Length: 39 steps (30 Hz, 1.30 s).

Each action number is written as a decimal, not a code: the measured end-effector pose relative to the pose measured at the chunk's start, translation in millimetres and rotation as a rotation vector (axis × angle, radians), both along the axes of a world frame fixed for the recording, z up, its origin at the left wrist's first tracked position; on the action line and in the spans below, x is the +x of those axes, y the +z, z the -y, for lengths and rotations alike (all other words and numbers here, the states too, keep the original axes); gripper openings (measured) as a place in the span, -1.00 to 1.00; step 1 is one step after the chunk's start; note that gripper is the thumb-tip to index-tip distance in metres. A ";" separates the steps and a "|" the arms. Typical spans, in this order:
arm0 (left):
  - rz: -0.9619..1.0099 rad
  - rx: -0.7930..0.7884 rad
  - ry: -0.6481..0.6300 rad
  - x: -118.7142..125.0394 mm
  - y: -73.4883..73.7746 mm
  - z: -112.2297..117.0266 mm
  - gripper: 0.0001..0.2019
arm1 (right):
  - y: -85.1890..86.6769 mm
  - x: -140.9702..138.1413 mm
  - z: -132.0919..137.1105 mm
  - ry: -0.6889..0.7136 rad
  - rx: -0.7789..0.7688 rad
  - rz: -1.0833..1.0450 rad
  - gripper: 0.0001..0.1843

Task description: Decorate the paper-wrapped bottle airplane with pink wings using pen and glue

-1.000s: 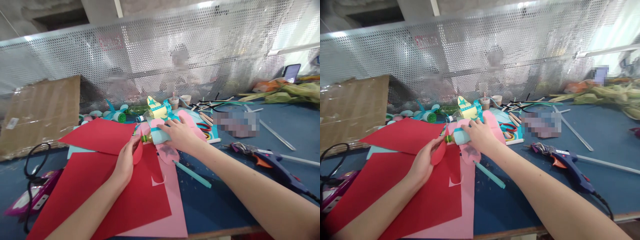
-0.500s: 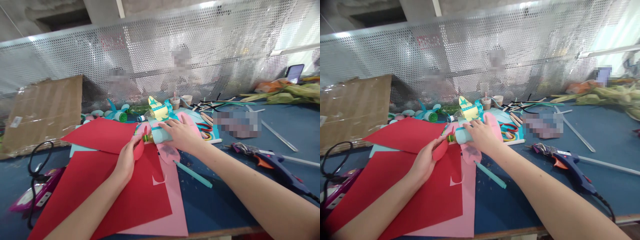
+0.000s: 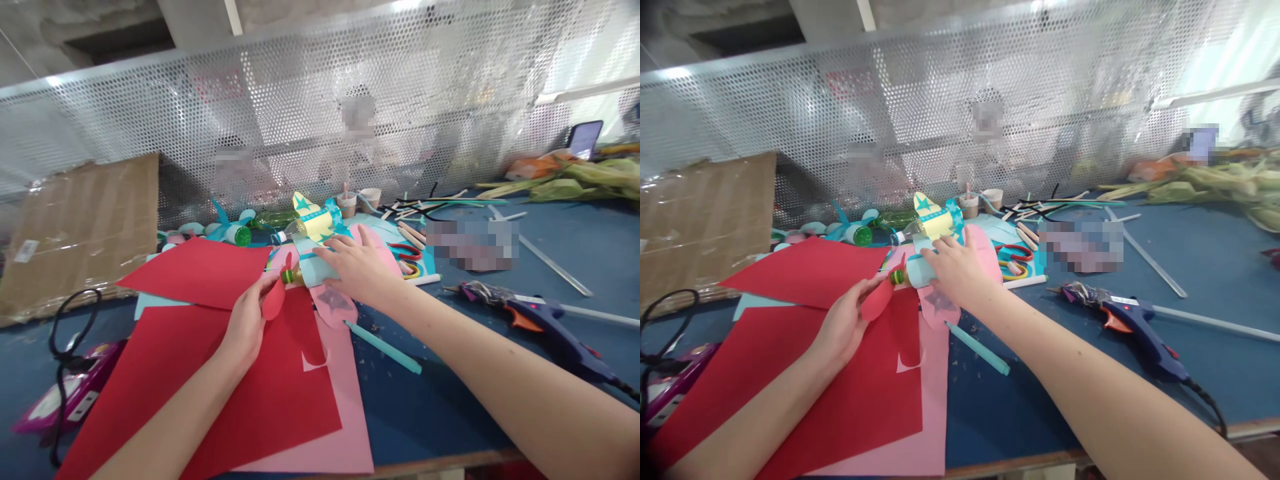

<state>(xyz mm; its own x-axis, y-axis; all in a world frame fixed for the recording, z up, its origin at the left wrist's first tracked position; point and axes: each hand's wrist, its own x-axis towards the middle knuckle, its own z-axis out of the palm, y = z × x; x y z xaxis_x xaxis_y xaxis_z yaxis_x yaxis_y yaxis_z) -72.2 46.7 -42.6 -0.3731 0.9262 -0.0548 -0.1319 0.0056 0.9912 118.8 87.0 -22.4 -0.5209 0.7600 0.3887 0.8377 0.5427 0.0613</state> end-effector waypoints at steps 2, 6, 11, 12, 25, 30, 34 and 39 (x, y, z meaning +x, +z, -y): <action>-0.006 0.006 0.004 -0.4 -0.5 -0.6 -0.76 | -0.7 -0.2 -0.5 0.004 -0.002 0.001 -0.50; -0.024 -0.007 -0.011 -1.6 -1.5 -0.7 -0.73 | -2.9 -1.0 -1.7 0.011 -0.006 -0.006 -0.51; -0.056 -0.021 -0.031 -3.0 -2.8 -1.9 -0.70 | -3.8 -1.5 -2.2 0.007 -0.009 0.001 -0.49; -0.065 -0.020 -0.037 -3.2 -2.9 -2.5 -0.70 | -3.5 -1.6 -2.2 0.005 -0.013 0.006 -0.49; -0.114 -0.035 -0.045 -6.6 -4.0 -6.4 -0.73 | -4.0 -3.2 -2.6 -0.009 -0.046 0.043 -0.48; -0.091 -0.027 -0.073 -7.0 -7.8 -7.7 -0.68 | -5.0 -2.9 -3.4 -0.009 -0.042 0.039 -0.49; -0.065 -0.021 -0.089 -5.7 -9.4 -6.8 -0.66 | -4.9 -3.5 -4.0 -0.016 -0.048 0.044 -0.51; -0.035 -0.021 -0.089 -5.0 -9.0 -4.6 -0.67 | -4.8 -4.3 -3.5 -0.023 -0.060 0.050 -0.51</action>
